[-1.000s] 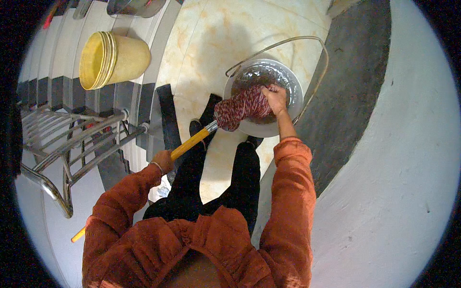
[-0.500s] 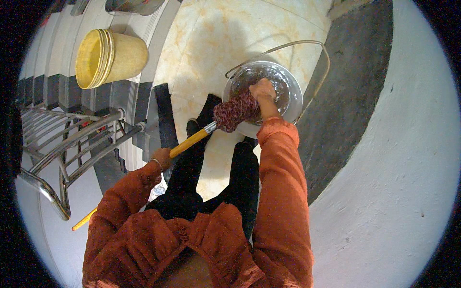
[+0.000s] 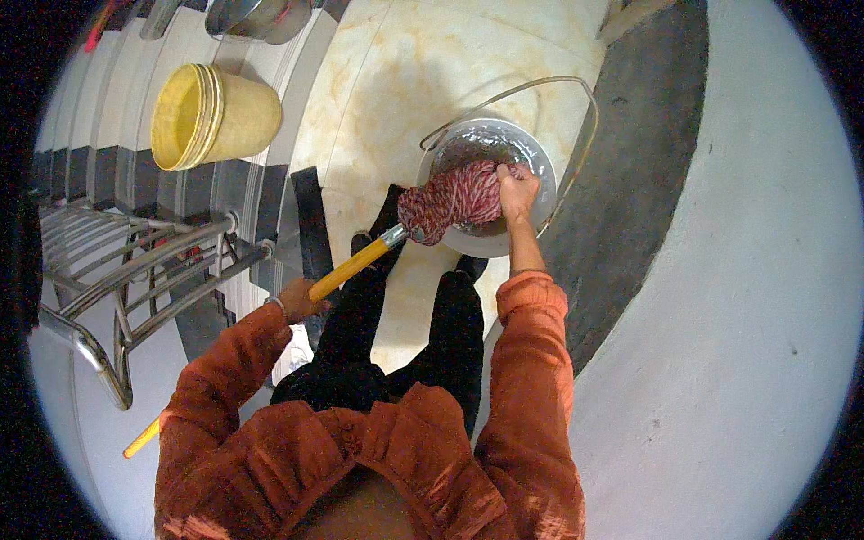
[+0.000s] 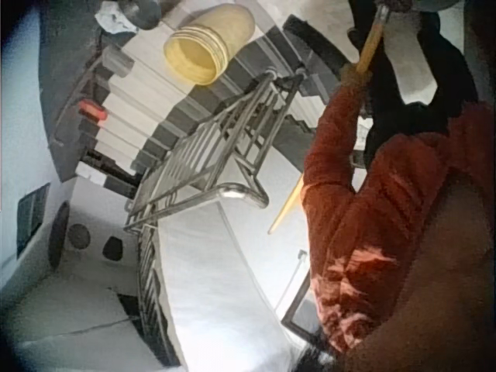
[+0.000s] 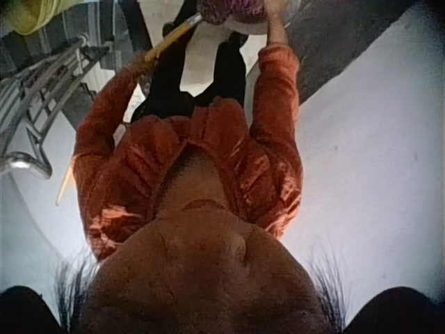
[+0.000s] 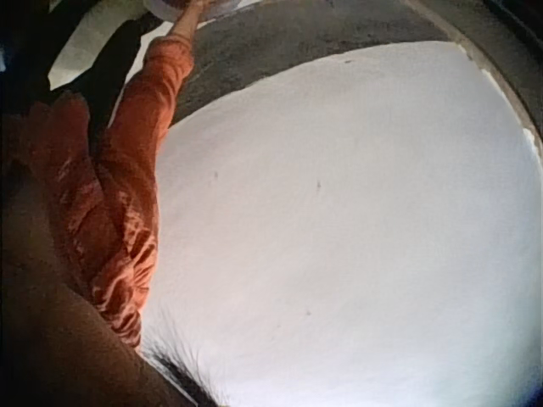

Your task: The person mops a tiled floor in a cluttered room using a yellow-handled mop, then moves to a staircase area. They dip the mop into a bucket of water, wring it out by hand, and continue mopping the stairs and landing.

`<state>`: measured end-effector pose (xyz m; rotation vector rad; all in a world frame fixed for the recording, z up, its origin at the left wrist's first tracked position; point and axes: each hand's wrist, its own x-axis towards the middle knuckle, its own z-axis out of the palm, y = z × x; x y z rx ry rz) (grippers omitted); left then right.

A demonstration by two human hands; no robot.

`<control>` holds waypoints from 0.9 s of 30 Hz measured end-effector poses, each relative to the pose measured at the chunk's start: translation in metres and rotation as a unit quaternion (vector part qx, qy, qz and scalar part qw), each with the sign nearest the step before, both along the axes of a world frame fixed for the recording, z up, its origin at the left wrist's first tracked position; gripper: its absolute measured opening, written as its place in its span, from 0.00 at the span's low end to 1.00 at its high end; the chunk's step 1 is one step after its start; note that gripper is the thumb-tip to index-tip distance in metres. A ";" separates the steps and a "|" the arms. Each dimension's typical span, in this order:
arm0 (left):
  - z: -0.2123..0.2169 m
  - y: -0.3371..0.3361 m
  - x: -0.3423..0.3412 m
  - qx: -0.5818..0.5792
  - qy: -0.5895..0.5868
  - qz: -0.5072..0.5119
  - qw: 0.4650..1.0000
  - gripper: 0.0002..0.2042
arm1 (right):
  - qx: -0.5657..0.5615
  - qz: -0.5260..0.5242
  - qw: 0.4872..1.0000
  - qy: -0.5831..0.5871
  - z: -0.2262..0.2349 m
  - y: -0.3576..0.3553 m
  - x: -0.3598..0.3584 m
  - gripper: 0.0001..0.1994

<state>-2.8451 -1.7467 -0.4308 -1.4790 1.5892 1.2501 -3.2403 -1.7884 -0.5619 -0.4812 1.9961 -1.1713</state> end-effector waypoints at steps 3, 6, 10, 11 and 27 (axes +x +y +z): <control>0.043 -0.006 0.005 -0.030 0.049 0.041 0.997 0.16 | -0.113 -0.059 0.991 -0.046 0.019 0.008 -0.003 0.07; 0.123 -0.022 -0.009 -0.075 0.059 0.023 0.995 0.16 | -0.221 -0.129 0.954 -0.155 0.032 0.017 -0.013 0.07; 0.187 -0.033 0.025 0.404 0.241 0.371 0.801 0.23 | -0.344 -0.208 0.862 -0.309 0.069 0.022 -0.004 0.08; 0.188 -0.024 0.016 0.496 0.275 0.495 0.658 0.28 | -0.354 -0.216 0.840 -0.350 0.059 0.020 -0.001 0.09; 0.102 0.030 -0.005 0.182 0.080 0.148 0.969 0.06 | -0.164 0.084 0.946 -0.267 0.083 -0.004 -0.027 0.06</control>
